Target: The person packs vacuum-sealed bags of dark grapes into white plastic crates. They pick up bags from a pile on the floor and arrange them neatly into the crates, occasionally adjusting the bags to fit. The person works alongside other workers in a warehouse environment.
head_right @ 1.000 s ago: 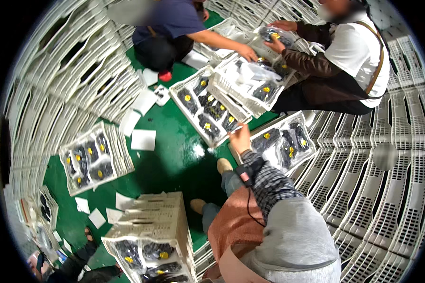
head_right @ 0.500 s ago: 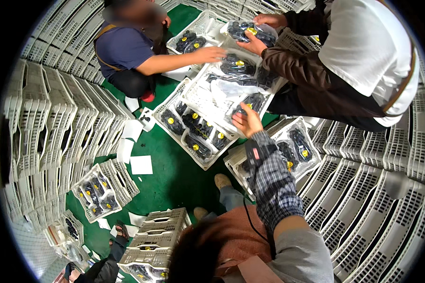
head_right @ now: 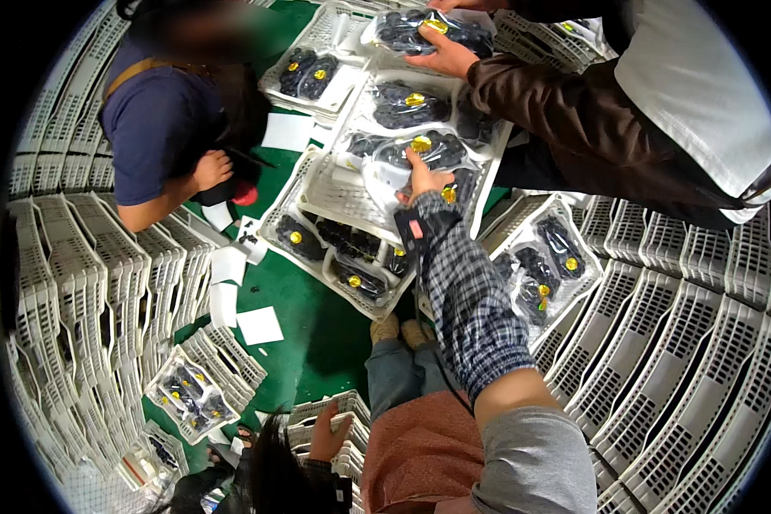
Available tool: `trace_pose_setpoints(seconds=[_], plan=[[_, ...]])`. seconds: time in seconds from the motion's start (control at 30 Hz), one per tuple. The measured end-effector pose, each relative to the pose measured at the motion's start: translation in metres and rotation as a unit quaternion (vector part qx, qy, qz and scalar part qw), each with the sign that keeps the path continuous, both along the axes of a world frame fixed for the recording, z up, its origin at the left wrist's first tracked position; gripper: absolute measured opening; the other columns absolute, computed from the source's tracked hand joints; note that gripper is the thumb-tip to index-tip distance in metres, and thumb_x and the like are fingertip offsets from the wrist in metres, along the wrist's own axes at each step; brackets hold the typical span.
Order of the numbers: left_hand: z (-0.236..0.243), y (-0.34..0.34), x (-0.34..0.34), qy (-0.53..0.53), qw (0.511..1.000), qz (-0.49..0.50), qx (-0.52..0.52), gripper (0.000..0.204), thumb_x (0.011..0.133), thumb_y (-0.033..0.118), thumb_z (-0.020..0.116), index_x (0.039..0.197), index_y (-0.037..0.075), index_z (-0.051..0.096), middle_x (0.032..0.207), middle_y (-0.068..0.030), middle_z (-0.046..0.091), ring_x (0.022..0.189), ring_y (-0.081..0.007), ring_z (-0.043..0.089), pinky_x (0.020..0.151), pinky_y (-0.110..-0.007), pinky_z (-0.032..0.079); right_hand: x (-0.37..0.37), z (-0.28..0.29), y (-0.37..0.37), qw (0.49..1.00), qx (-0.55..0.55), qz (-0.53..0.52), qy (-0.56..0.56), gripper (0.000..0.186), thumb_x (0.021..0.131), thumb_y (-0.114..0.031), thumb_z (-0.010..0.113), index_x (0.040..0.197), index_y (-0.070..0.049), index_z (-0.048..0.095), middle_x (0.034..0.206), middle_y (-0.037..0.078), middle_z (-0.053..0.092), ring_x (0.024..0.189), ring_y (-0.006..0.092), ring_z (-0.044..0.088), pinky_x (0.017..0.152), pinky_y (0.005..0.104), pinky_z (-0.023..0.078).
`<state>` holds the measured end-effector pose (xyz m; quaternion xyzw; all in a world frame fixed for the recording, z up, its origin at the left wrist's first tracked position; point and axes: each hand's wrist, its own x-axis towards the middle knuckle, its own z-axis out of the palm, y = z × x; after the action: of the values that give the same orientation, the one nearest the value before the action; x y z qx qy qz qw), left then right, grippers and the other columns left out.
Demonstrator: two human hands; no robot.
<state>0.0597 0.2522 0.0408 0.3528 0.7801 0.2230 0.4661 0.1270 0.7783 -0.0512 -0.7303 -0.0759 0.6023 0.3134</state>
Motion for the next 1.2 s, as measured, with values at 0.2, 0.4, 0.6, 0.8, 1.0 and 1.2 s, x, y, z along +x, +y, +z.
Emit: trace_pose_setpoints(seconds=[0.2, 0.4, 0.6, 0.8, 1.0, 1.2], plan=[[-0.020, 0.182, -0.029, -0.269, 0.948, 0.104, 0.139, 0.044, 0.083, 0.009, 0.062, 0.124, 0.001, 0.047, 0.114, -0.0126, 0.058, 0.101, -0.0181, 0.057, 0.086, -0.028, 0.046, 0.054, -0.022, -0.043, 0.941, 0.151, 0.029, 0.300, 0.035, 0.082, -0.027, 0.066, 0.114, -0.015, 0.054, 0.113, 0.001, 0.055, 0.100, 0.0246, 0.055, 0.086, 0.0516, 0.040], [0.009, 0.351, -0.015, -0.327, 0.885, 0.180, 0.279, 0.036, 0.087, 0.010, 0.059, 0.120, -0.003, 0.050, 0.111, -0.0066, 0.058, 0.097, -0.0107, 0.053, 0.084, -0.023, 0.043, 0.109, 0.045, -0.099, 0.892, 0.245, 0.183, 0.334, 0.056, 0.083, -0.007, 0.059, 0.132, -0.003, 0.033, 0.117, 0.013, 0.053, 0.101, 0.0228, 0.057, 0.083, 0.0367, 0.051], [0.035, 0.347, 0.018, -0.453, 0.853, 0.161, 0.205, 0.033, 0.089, 0.011, 0.057, 0.119, -0.004, 0.051, 0.106, -0.0040, 0.059, 0.095, -0.0073, 0.051, 0.083, -0.022, 0.041, 0.112, 0.116, -0.154, 0.933, 0.251, 0.173, 0.191, 0.043, 0.090, -0.018, 0.056, 0.127, -0.001, 0.042, 0.116, 0.005, 0.053, 0.104, 0.0127, 0.051, 0.091, 0.0269, 0.040], [0.022, 0.331, 0.052, -0.476, 0.848, 0.154, 0.178, 0.031, 0.090, 0.013, 0.056, 0.117, -0.004, 0.053, 0.102, -0.0024, 0.060, 0.090, -0.0058, 0.052, 0.080, -0.021, 0.042, 0.134, 0.130, -0.164, 0.929, 0.289, 0.213, 0.089, 0.037, 0.089, -0.018, 0.058, 0.120, 0.000, 0.047, 0.106, 0.002, 0.057, 0.093, 0.0080, 0.051, 0.084, 0.0227, 0.041], [0.025, 0.330, 0.076, -0.550, 0.786, 0.237, 0.154, 0.023, 0.091, 0.017, 0.056, 0.105, -0.002, 0.058, 0.093, 0.0006, 0.061, 0.083, -0.0037, 0.052, 0.073, -0.019, 0.040, 0.156, 0.138, -0.170, 0.934, 0.252, 0.243, 0.074, 0.043, 0.089, -0.022, 0.059, 0.123, 0.001, 0.045, 0.112, 0.004, 0.055, 0.100, 0.0106, 0.049, 0.088, 0.0257, 0.040], [0.034, 0.331, 0.086, -0.485, 0.830, 0.213, 0.173, 0.021, 0.090, 0.016, 0.058, 0.102, -0.001, 0.059, 0.084, 0.0027, 0.059, 0.076, -0.0029, 0.051, 0.069, -0.018, 0.040, 0.168, 0.156, -0.174, 0.903, 0.295, 0.292, 0.114, 0.063, 0.078, -0.012, 0.071, 0.129, 0.000, 0.035, 0.116, 0.005, 0.052, 0.105, 0.0125, 0.049, 0.092, 0.0272, 0.040]])
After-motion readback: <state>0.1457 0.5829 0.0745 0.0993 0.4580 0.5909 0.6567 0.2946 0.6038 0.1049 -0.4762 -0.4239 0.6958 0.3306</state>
